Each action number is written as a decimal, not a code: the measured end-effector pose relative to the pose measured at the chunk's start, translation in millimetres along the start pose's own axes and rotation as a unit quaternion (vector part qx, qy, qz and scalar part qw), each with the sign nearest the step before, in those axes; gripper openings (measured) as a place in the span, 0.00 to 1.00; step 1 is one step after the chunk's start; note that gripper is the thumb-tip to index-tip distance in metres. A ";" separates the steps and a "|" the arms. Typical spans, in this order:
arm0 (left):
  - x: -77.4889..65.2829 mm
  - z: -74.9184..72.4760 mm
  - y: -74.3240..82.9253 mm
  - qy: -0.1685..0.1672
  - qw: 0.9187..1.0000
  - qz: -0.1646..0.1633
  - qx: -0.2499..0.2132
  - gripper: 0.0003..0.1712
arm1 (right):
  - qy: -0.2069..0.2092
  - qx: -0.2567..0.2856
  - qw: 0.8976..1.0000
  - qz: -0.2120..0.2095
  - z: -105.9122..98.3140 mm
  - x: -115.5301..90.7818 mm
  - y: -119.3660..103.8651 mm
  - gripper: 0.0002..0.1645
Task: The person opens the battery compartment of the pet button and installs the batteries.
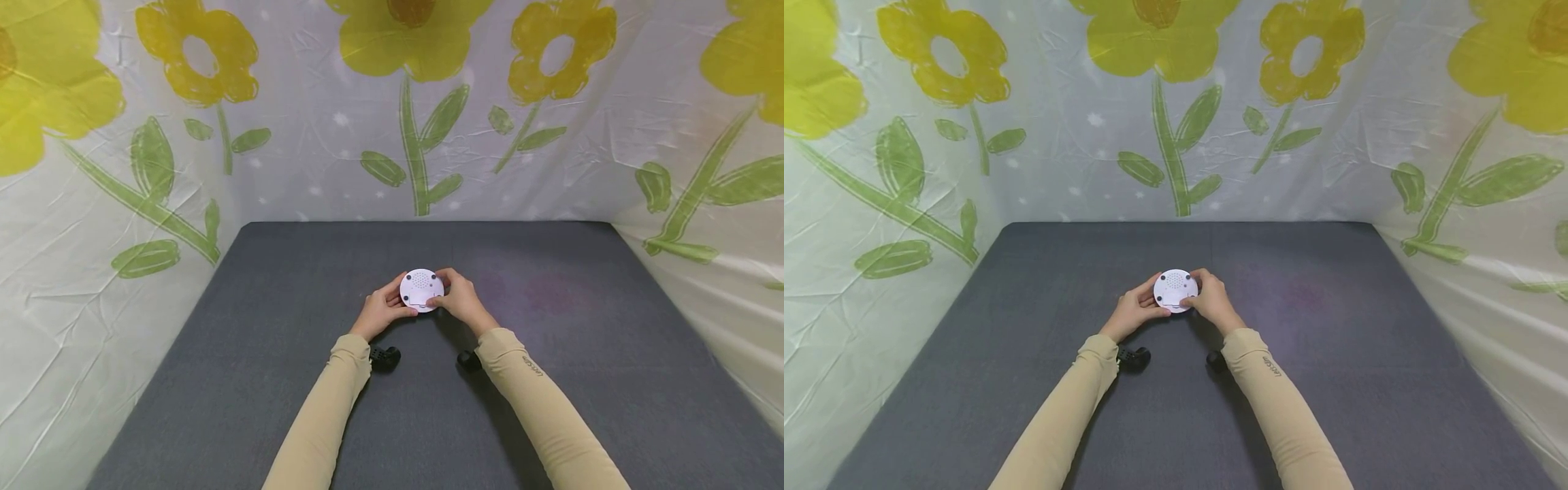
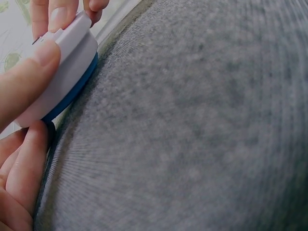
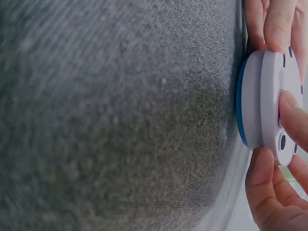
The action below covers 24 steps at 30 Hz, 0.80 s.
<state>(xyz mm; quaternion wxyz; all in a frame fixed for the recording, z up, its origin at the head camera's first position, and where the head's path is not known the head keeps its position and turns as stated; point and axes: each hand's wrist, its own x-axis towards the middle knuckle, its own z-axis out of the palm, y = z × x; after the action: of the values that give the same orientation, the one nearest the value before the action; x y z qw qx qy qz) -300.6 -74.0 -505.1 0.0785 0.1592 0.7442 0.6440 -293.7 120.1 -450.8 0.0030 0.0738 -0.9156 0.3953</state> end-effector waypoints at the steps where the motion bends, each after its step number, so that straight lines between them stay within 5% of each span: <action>1: 0.1 -0.1 0.3 0.001 1.000 0.000 0.001 0.52 | 0.000 0.003 1.000 0.002 0.1 -0.3 -0.5 0.38; 16: 0.2 2.4 -0.3 0.015 1.000 -0.007 0.007 0.46 | -0.011 0.007 1.000 0.026 -2.5 -1.6 6.0 0.39; 24: 0.9 -0.2 2.2 -0.010 0.999 -0.002 0.041 0.38 | -0.065 0.090 0.991 0.069 -9.0 -2.6 4.1 0.31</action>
<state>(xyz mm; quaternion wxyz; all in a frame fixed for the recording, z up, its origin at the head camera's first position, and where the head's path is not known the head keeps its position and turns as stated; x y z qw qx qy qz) -301.3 -73.6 -502.8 0.0807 0.1675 0.7693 0.6112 -292.2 129.7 -447.7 -0.0903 0.0362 -0.8773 0.4700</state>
